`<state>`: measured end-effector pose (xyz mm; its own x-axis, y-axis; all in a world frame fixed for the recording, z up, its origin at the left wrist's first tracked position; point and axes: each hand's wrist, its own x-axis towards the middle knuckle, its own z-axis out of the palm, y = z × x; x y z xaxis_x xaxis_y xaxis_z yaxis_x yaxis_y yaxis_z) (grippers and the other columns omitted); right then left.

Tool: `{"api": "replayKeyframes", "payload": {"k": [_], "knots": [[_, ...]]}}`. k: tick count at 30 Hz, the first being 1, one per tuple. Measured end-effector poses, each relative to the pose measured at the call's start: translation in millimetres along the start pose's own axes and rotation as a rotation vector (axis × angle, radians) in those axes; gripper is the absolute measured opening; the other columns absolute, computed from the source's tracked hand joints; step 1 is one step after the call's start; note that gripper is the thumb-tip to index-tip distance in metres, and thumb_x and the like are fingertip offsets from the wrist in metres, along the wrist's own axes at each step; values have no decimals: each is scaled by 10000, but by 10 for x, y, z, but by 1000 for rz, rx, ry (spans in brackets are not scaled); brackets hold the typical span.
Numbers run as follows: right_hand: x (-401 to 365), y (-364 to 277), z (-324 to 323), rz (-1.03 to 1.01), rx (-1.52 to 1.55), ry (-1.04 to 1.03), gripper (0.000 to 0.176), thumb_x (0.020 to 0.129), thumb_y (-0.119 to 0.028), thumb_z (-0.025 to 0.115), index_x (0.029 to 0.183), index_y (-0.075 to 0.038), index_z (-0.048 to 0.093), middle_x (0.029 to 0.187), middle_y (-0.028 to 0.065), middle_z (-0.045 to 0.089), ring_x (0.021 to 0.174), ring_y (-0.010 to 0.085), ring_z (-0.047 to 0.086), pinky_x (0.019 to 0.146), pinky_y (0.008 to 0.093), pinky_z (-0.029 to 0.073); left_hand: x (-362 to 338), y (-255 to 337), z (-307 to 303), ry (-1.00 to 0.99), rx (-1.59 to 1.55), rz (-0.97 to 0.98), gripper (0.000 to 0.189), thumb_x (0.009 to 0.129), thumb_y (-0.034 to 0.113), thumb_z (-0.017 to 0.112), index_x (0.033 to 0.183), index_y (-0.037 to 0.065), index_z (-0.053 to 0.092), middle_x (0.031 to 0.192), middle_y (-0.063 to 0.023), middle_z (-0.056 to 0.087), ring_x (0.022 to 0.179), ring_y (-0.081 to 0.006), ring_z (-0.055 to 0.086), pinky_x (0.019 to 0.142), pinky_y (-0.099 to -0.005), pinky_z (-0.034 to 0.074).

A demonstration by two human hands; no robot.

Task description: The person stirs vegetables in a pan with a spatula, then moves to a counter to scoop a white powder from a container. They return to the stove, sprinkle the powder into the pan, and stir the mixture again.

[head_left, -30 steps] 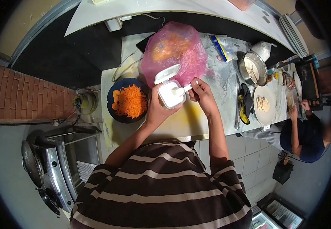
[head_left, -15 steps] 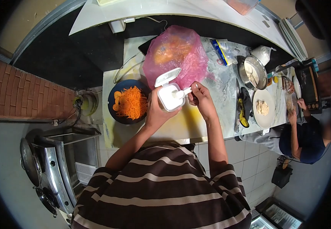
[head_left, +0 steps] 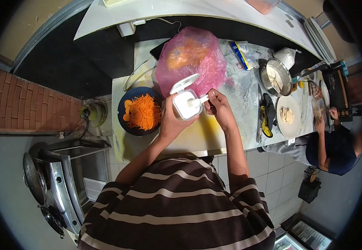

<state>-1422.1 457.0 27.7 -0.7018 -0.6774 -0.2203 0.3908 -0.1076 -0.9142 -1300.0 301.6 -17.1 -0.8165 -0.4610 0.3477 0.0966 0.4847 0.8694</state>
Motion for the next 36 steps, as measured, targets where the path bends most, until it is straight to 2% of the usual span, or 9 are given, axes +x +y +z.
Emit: {"api": "replayKeyframes", "payload": {"k": [2, 8, 13, 18, 20, 26, 31, 33, 36], "knots": [[23, 14, -6, 12, 46, -16, 308, 1107, -282, 456, 854, -109, 490, 693, -28, 474, 589, 70, 373, 544, 251, 293, 13, 23, -14, 20, 88, 40, 926, 646, 160, 958, 1377, 21, 406, 1247, -171, 585, 1163, -282, 616, 968, -399, 509], [204, 33, -84, 89, 154, -123, 280, 1101, -258, 470, 866, -107, 486, 686, -28, 439, 590, 66, 327, 534, 250, 261, -17, -60, 7, -3, 44, 7, 946, 636, 163, 964, 1383, 23, 399, 1249, -176, 584, 1165, -287, 607, 977, -409, 502], [354, -18, -121, 116, 43, -261, 279, 1095, -261, 489, 862, -108, 482, 684, -47, 402, 597, 55, 296, 532, 238, 239, -20, -13, 1, 8, 47, -8, 956, 632, 164, 966, 1387, 22, 396, 1254, -180, 579, 1170, -294, 601, 984, -419, 497], [404, -34, -98, 119, 56, -285, 285, 1096, -266, 489, 856, -112, 481, 682, -52, 393, 594, 55, 286, 532, 240, 231, -2, 10, -12, 19, 60, 3, 962, 632, 168, 965, 1391, 21, 394, 1254, -184, 574, 1171, -302, 599, 983, -424, 496], [405, -33, -86, 123, 62, -281, 288, 1096, -268, 487, 853, -114, 480, 683, -54, 392, 593, 55, 284, 532, 240, 229, -9, -2, -4, 21, -14, -38, 945, 645, 204, 958, 1397, 32, 412, 1283, -201, 544, 1224, -376, 531, 1021, -467, 445], [375, -44, -57, 87, 64, -273, 302, 1099, -277, 481, 839, -123, 475, 685, -57, 389, 595, 54, 292, 532, 239, 229, -19, 14, -6, 18, -8, -18, 941, 641, 196, 957, 1394, 35, 416, 1280, -199, 552, 1211, -374, 543, 1011, -467, 452], [287, -140, 76, -147, -364, -48, 295, 1099, -235, 472, 862, -67, 520, 704, -47, 430, 646, 67, 379, 577, 256, 324, -11, 28, -10, 26, 7, 1, 941, 635, 195, 960, 1390, 35, 421, 1270, -195, 562, 1184, -368, 570, 986, -461, 476], [300, -140, 95, -178, -426, -10, 287, 1092, -222, 479, 870, -48, 530, 706, -35, 445, 661, 78, 396, 594, 272, 345, -7, 52, 2, 30, 10, -5, 941, 632, 195, 962, 1388, 36, 424, 1267, -194, 564, 1176, -367, 577, 980, -459, 482], [313, -121, 87, -227, -555, 47, 280, 1077, -206, 499, 876, -15, 543, 690, 15, 478, 663, 113, 428, 609, 312, 376, 11, 69, -5, 19, 36, -12, 950, 632, 175, 967, 1383, 27, 404, 1263, -185, 566, 1175, -309, 593, 977, -421, 494]]}}
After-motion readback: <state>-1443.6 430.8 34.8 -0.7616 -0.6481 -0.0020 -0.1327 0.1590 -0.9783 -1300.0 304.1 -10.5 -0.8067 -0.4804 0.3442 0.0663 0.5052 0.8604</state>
